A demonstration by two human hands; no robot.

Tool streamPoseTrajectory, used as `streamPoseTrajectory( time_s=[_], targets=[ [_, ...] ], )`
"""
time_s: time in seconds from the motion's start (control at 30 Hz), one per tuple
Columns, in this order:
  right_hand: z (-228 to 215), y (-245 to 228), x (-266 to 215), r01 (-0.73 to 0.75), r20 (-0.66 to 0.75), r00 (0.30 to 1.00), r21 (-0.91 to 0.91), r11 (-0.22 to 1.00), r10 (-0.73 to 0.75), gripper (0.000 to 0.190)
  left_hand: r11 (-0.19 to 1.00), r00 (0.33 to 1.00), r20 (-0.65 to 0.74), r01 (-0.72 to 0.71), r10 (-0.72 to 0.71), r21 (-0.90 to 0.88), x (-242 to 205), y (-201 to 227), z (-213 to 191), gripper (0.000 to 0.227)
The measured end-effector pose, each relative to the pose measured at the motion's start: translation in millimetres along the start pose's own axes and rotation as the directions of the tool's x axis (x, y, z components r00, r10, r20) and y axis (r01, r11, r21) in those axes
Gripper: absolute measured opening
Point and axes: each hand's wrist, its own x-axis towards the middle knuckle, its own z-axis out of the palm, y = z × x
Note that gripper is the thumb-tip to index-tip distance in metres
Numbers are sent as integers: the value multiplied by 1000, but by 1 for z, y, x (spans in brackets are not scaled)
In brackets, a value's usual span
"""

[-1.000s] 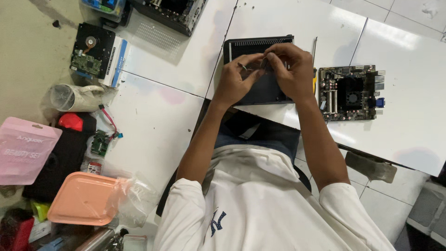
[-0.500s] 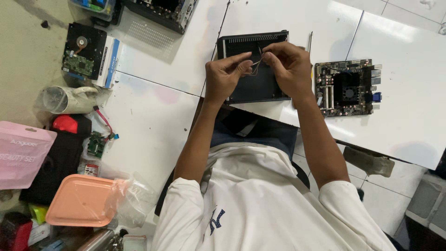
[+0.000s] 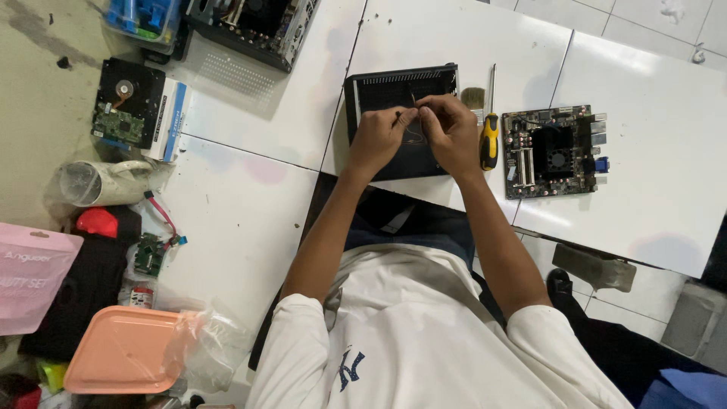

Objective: The person uses a screwdriver to unscrew and remove a motherboard from a computer case. They then manipulate wires inside the case and use the screwdriver to remove a drive bay or bracket from the case.

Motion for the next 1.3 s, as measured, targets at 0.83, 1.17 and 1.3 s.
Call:
streamPoseTrajectory(
  time_s=[0.83, 1.17, 1.3],
  targets=[
    [13, 53, -8, -111, 1, 994, 25, 994, 111, 14, 984, 971, 200, 154, -133, -95, -8, -35, 23, 55],
    [11, 49, 0, -99, -19, 995, -80, 992, 98, 13, 991, 997, 28, -71, 68, 110, 0, -57, 42, 32],
    [12, 60, -8, -94, 3, 996, -87, 992, 95, 11, 991, 987, -122, -97, 108, 98, -5, -26, 23, 23]
  ],
)
